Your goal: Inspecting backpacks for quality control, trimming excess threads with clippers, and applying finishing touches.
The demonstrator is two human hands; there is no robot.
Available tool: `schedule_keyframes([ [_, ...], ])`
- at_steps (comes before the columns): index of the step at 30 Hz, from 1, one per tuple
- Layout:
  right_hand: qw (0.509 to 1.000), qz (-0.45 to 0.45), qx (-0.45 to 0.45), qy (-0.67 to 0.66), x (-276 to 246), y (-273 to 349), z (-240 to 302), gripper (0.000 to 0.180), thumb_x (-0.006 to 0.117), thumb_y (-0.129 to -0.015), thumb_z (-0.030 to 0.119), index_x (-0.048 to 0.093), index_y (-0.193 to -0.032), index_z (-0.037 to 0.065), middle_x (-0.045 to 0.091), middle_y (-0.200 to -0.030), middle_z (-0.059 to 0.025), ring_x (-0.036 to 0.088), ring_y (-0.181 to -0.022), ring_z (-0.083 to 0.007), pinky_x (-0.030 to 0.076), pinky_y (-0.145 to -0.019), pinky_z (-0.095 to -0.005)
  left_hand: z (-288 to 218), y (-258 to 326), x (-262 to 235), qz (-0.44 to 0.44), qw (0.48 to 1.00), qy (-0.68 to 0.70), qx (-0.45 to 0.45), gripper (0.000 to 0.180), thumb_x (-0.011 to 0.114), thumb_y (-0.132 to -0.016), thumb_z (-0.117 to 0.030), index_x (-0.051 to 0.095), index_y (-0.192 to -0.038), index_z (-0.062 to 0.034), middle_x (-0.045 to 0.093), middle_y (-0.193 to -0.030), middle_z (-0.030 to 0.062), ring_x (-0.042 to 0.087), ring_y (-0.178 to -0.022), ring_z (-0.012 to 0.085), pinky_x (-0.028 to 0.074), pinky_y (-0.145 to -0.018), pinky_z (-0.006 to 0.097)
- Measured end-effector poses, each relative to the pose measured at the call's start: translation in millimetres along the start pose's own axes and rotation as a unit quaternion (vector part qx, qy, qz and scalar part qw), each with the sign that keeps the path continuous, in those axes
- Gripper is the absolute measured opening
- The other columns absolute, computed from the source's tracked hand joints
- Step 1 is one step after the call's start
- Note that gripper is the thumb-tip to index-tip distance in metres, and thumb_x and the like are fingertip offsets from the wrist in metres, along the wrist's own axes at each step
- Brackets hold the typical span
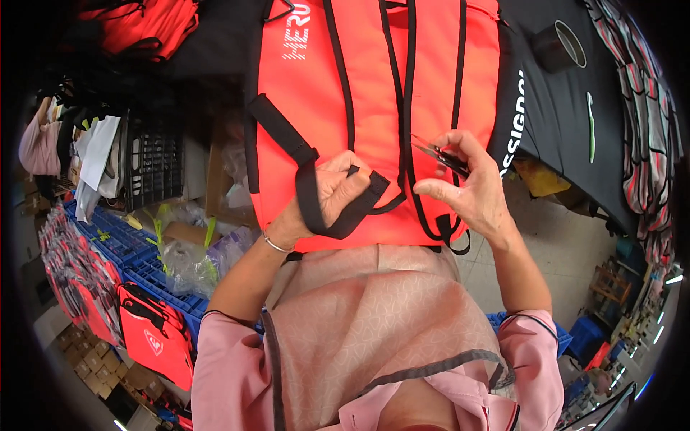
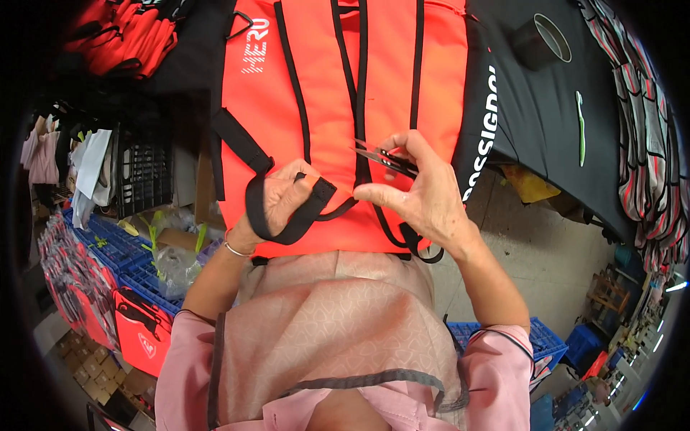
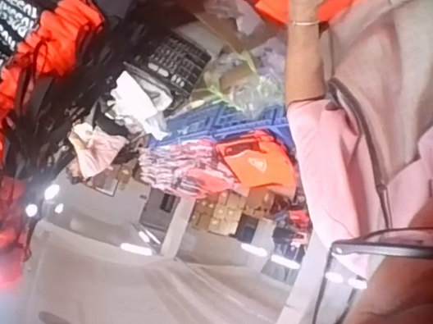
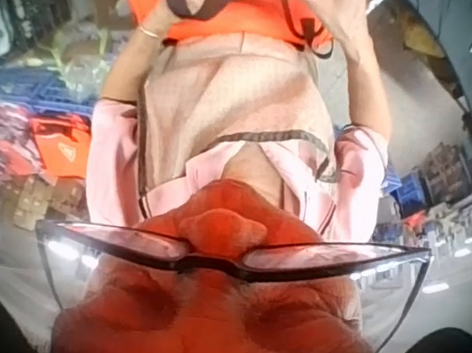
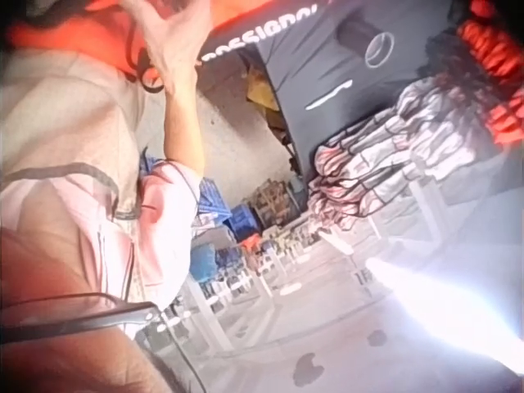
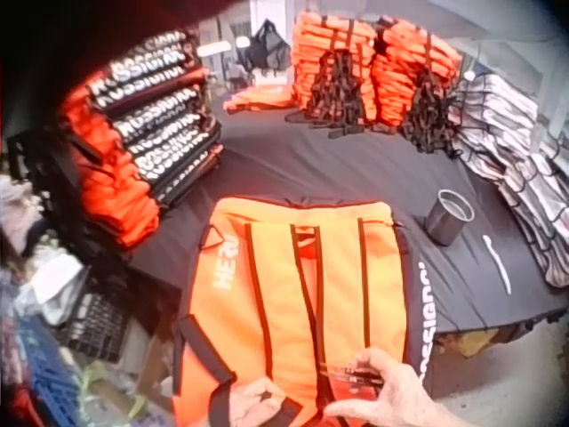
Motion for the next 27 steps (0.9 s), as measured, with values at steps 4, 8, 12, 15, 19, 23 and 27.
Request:
schedule_keyframes([
  [4,1.000,0.020,0.019,-0.008,5.4,21.1,-1.8,0.028,0.079,-0.074,-0.005,0.064,-0.096,0.002,0.059,-0.074,0.0019,0.057,-0.069,-0.0047,0.049,-0.064,-0.0223,8.3,-0.7,6.2,-0.030,0.998,0.057,0.015,0.031,0.046,-0.106,-0.022,0.057,-0.091,0.0027,0.052,-0.081,0.0029,0.050,-0.073,0.0091,0.043,-0.069,0.025],
  [8,0.973,0.052,-0.215,0.067,20.5,36.1,4.0,0.020,0.075,-0.072,-0.002,0.070,-0.091,0.003,0.066,-0.075,-0.0077,0.066,-0.063,-0.0200,0.052,-0.056,-0.0303,6.0,-2.6,11.4,-0.045,0.995,0.072,-0.057,0.033,0.044,-0.107,-0.021,0.058,-0.089,0.0022,0.050,-0.080,0.0027,0.049,-0.071,0.0086,0.043,-0.066,0.025],
  [12,0.938,0.046,-0.292,0.182,33.2,45.2,-5.7,0.035,0.080,-0.063,-0.002,0.073,-0.097,0.004,0.064,-0.073,-0.0040,0.063,-0.059,-0.0171,0.048,-0.050,-0.0304,8.6,-4.3,12.2,-0.048,0.993,0.081,-0.074,0.033,0.043,-0.106,-0.020,0.058,-0.087,0.0018,0.050,-0.079,0.0019,0.049,-0.071,0.0086,0.042,-0.065,0.025],
  [15,0.957,-0.028,-0.266,0.115,35.1,39.4,-12.7,0.038,0.079,-0.062,-0.001,0.073,-0.099,0.006,0.062,-0.073,-0.0021,0.062,-0.057,-0.0168,0.045,-0.047,-0.0301,6.0,-7.6,11.4,-0.047,0.994,0.069,-0.069,0.032,0.044,-0.106,-0.019,0.058,-0.085,0.0014,0.049,-0.077,0.0034,0.050,-0.070,0.0100,0.042,-0.065,0.026],
  [19,0.911,-0.003,-0.341,0.232,34.6,33.3,-13.2,0.043,0.076,-0.065,0.007,0.071,-0.107,0.008,0.062,-0.075,-0.0004,0.060,-0.057,-0.0142,0.041,-0.045,-0.0302,14.1,-7.3,5.4,-0.039,0.999,-0.005,-0.027,0.032,0.044,-0.105,-0.019,0.059,-0.085,0.0016,0.048,-0.076,0.0058,0.051,-0.069,0.0124,0.043,-0.066,0.028],
  [23,0.845,0.080,-0.416,0.325,30.9,28.6,2.8,0.039,0.070,-0.070,0.009,0.069,-0.109,0.003,0.061,-0.078,-0.0011,0.058,-0.059,-0.0140,0.038,-0.047,-0.0313,10.7,0.6,12.8,-0.055,0.985,-0.145,0.074,0.019,0.051,-0.094,-0.014,0.057,-0.089,0.0036,0.056,-0.078,0.0158,0.058,-0.076,0.0256,0.048,-0.071,0.036],
  [27,0.815,0.154,-0.421,0.368,29.6,21.6,1.8,0.049,0.064,-0.061,0.007,0.067,-0.110,-0.002,0.055,-0.077,-0.0049,0.058,-0.063,-0.0193,0.039,-0.050,-0.0360,32.8,-12.0,20.8,-0.006,0.924,-0.346,0.163,0.013,0.058,-0.080,-0.014,0.055,-0.086,-0.0025,0.055,-0.081,0.0156,0.057,-0.078,0.0323,0.048,-0.069,0.040],
])
Point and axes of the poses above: each hand's wrist, its own y-axis away from the middle knuckle, its own x-axis out of the palm, z = x × y, the point moved 2 cm from there along -y, towards the middle knuckle
